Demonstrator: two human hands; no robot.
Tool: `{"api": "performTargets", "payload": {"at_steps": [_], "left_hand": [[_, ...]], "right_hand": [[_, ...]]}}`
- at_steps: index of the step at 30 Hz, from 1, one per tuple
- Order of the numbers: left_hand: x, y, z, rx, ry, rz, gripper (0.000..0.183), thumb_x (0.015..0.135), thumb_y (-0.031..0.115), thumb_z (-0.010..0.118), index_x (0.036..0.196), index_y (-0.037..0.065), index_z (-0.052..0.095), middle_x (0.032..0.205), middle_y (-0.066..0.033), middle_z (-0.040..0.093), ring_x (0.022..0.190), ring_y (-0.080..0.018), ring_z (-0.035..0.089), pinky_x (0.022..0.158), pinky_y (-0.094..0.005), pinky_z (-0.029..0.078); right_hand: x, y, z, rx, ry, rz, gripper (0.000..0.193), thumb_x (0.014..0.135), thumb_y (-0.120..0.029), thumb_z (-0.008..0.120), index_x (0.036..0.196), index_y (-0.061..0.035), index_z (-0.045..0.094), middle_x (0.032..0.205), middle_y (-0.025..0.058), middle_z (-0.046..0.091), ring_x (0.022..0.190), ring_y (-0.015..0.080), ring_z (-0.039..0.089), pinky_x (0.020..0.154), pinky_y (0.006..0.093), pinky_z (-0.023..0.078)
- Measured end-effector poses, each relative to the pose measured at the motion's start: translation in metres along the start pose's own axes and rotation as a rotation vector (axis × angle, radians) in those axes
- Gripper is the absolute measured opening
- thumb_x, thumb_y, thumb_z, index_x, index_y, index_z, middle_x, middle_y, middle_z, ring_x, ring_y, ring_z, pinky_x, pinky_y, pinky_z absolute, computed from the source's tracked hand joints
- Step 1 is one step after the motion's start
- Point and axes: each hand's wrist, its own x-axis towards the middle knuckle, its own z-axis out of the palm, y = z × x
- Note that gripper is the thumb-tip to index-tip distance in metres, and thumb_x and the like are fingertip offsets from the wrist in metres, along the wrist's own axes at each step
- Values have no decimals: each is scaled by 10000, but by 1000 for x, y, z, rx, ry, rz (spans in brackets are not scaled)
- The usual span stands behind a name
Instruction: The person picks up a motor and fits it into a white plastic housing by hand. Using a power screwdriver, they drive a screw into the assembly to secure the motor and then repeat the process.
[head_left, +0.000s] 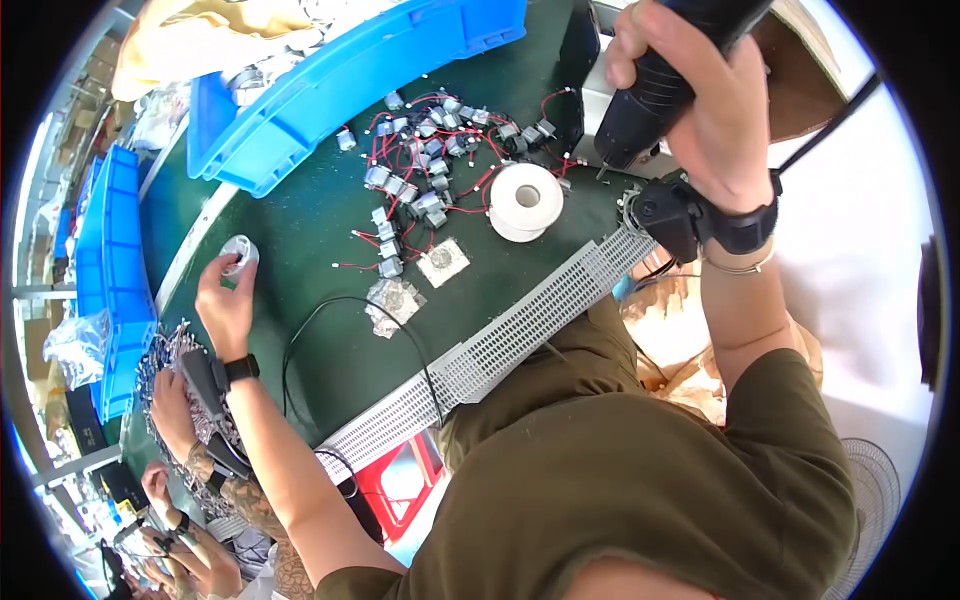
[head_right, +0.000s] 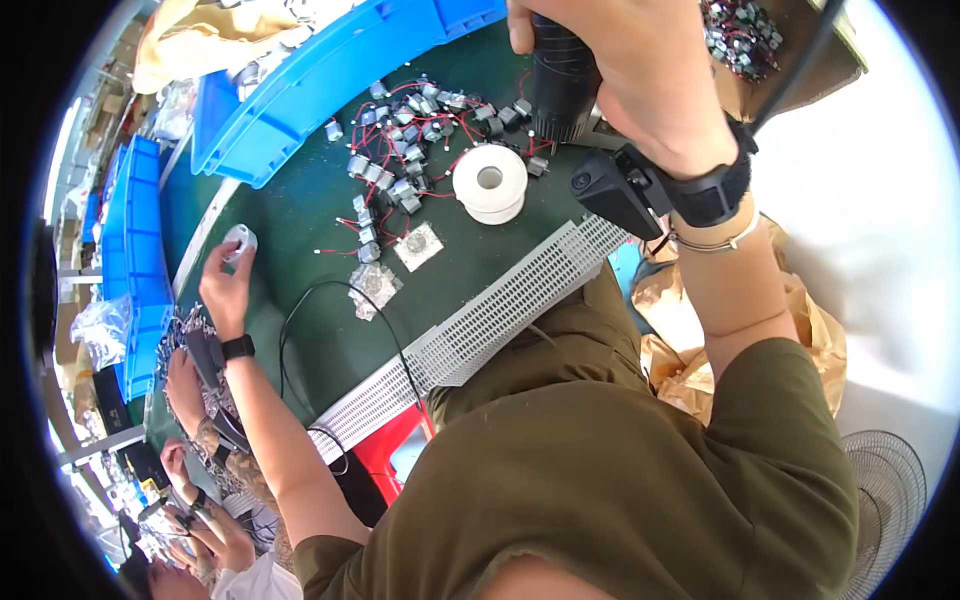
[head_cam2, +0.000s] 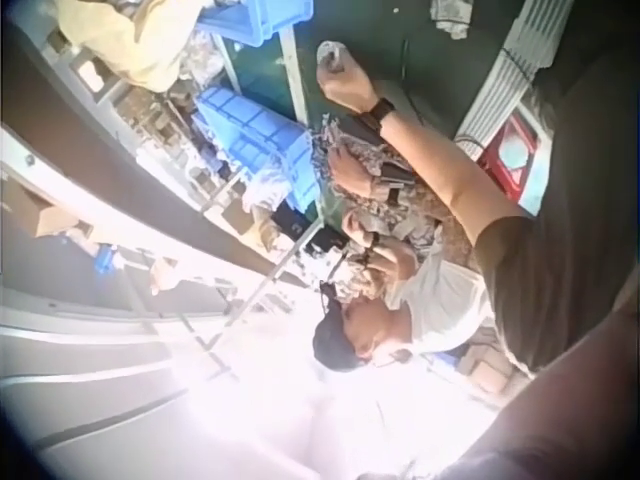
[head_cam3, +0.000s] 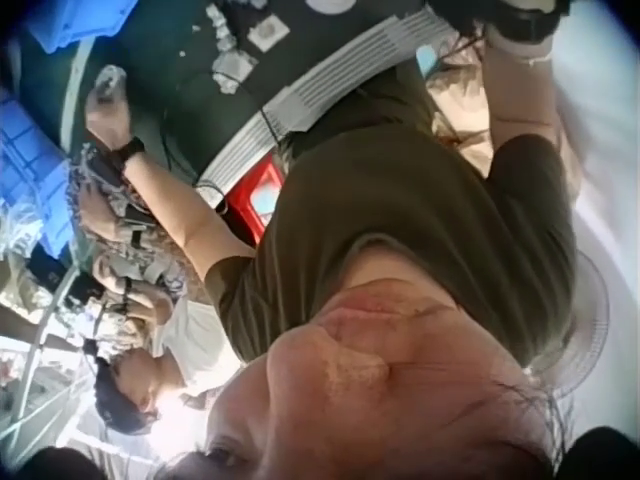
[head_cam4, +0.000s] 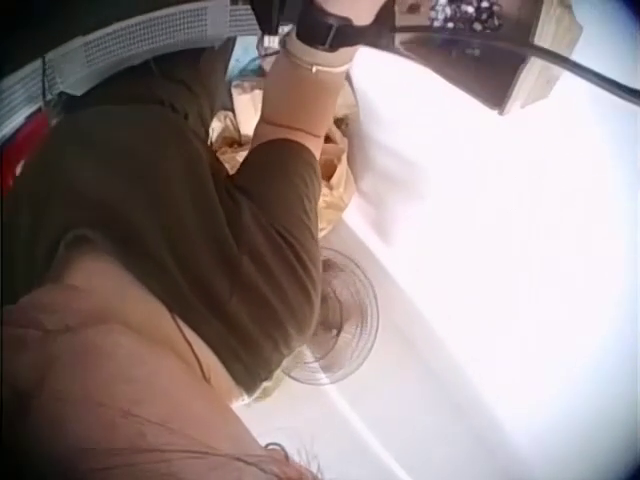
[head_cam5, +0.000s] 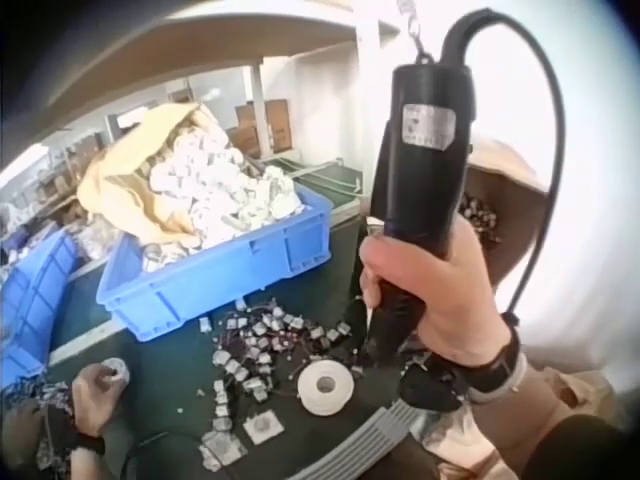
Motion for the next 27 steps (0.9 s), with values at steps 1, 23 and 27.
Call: {"api": "performTargets", "payload": {"at_steps": [1, 23, 27], "left_hand": [[2, -14, 2, 113, -64, 51, 336, 802, 273, 673, 982, -9, 641, 943, -176, 658, 893, -311, 631, 794, -357, 481], [41, 171, 36, -730, -249, 5, 217, 883, 191, 628, 869, -25, 623, 636, -22, 592, 577, -59, 539, 526, -229, 463], [9, 222, 11, -1049, -242, 215, 165, 835, 48, 659, 977, -16, 605, 778, -45, 640, 703, -98, 612, 634, -243, 512]], "right_hand": [[2, 3, -2, -12, -3, -9, 262, 777, -31, 648, 1000, 29, 526, 714, 59, 571, 584, 141, 561, 539, 248, 449], [19, 48, -15, -321, 115, -402, 536, 781, -102, 720, 1220, 38, 445, 1105, 97, 550, 941, 152, 554, 810, 294, 472], [-10, 45, -12, -665, -90, -595, 541, 752, -128, 752, 1200, 13, 483, 1113, 112, 542, 937, 157, 566, 786, 287, 480]]}}
